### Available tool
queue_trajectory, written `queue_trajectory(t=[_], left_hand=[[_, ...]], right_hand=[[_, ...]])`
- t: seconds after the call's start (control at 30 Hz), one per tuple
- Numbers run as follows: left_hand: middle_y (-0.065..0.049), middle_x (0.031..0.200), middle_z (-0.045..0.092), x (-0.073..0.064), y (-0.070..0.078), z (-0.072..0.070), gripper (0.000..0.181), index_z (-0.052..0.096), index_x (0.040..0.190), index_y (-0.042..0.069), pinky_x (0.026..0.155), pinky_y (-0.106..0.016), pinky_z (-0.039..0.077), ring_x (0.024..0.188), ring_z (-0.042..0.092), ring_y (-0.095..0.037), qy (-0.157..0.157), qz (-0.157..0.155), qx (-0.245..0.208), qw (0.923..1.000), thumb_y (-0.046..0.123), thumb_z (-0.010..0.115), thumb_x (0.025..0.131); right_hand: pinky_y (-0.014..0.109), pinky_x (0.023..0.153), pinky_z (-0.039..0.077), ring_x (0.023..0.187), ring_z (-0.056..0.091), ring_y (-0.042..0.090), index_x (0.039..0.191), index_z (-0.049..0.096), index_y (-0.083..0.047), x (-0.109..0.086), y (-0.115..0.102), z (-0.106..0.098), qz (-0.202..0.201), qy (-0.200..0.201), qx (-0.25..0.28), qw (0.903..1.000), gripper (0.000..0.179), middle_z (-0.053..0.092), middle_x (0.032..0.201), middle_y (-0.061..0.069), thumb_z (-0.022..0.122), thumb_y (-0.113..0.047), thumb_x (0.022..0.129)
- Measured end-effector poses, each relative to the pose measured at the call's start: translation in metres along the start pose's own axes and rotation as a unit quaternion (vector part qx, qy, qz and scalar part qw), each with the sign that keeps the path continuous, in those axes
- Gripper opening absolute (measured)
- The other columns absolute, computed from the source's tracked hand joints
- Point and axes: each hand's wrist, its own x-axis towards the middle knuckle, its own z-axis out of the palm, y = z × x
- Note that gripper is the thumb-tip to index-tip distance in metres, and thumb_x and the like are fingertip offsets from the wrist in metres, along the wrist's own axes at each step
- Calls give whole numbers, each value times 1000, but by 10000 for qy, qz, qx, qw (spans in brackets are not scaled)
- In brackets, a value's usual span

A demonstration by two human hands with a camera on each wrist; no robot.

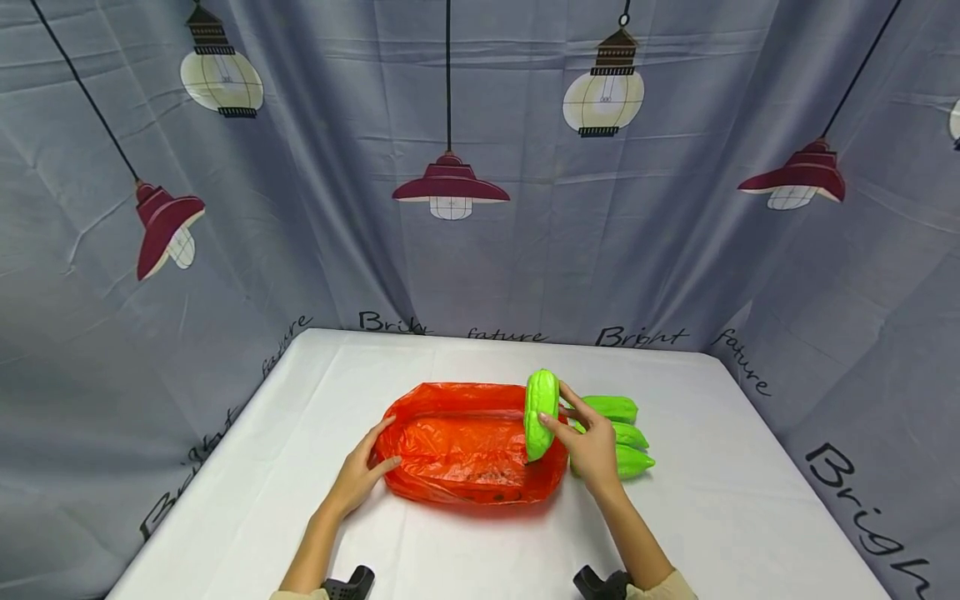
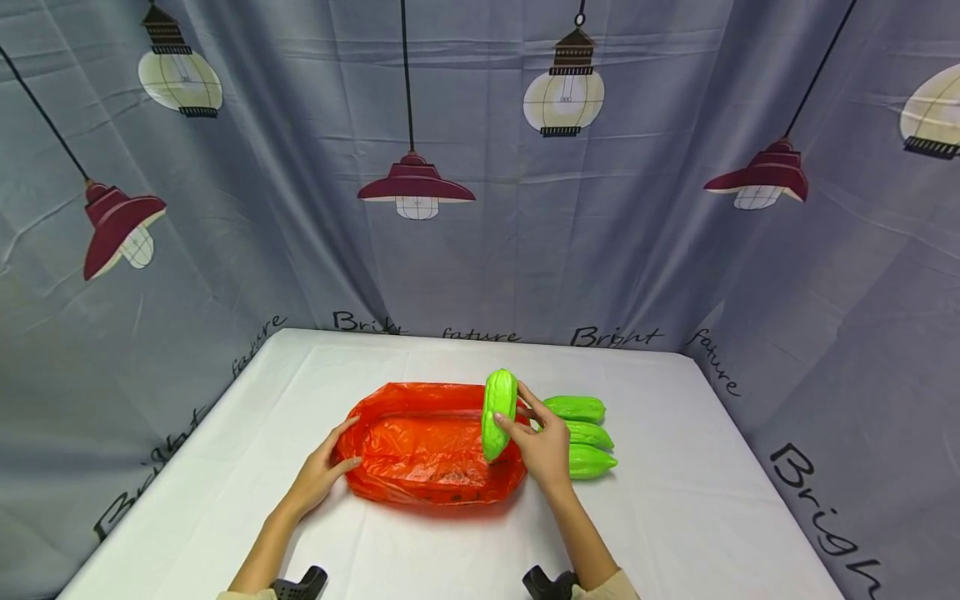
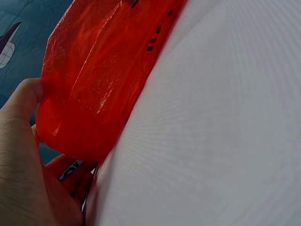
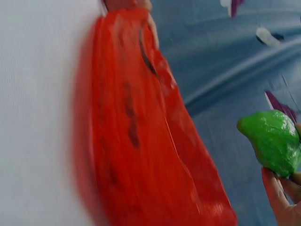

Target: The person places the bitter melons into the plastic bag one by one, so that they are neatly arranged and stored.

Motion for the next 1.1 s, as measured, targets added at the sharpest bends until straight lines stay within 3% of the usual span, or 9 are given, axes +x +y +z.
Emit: queue_trajectory(t=[0.23, 0.47, 0.53, 0.83, 1.1], left_hand=[[-20, 139, 39, 0, 0, -2, 61, 39, 139, 4, 102, -58, 23, 127, 33, -41, 14, 62, -63, 10000, 9, 65, 84], [-19, 140, 39, -1, -2, -1, 61, 38, 140, 5, 102, -58, 22, 128, 32, -40, -40, -19, -121, 9999, 10, 64, 85], [-19, 140, 38, -1, -2, -1, 61, 38, 140, 6, 102, -58, 22, 129, 31, -40, -39, -32, -149, 9999, 9, 64, 85], [-19, 141, 37, 0, -3, -1, 61, 37, 140, 5, 103, -57, 21, 130, 29, -39, -50, 12, -208, 9998, 8, 63, 85], [-19, 141, 37, -1, -1, -1, 61, 37, 140, 6, 102, -58, 22, 129, 30, -40, -44, -69, -203, 9998, 9, 63, 85]], right_hand=[[26, 67, 54, 93, 62, 35, 131, 51, -6, -6, -25, 32, -304, -172, 231, 9991, 61, 57, 118, 18, 75, -7, 76], [27, 67, 54, 87, 66, 27, 130, 54, -20, 3, -4, 60, -305, -305, 290, 9987, 65, 60, 113, 12, 80, -28, 71], [27, 67, 54, 85, 66, 24, 130, 55, -19, 1, 0, 72, -368, -328, 179, 9986, 66, 61, 112, 12, 80, -31, 70], [28, 62, 54, 80, 67, 25, 130, 54, -11, -11, 13, 123, -247, -696, 406, 9964, 63, 62, 108, 18, 79, -22, 73], [24, 57, 53, 73, 68, 20, 128, 55, -7, -14, 24, 148, -209, -638, -60, 9977, 62, 64, 102, 18, 79, -22, 72]])
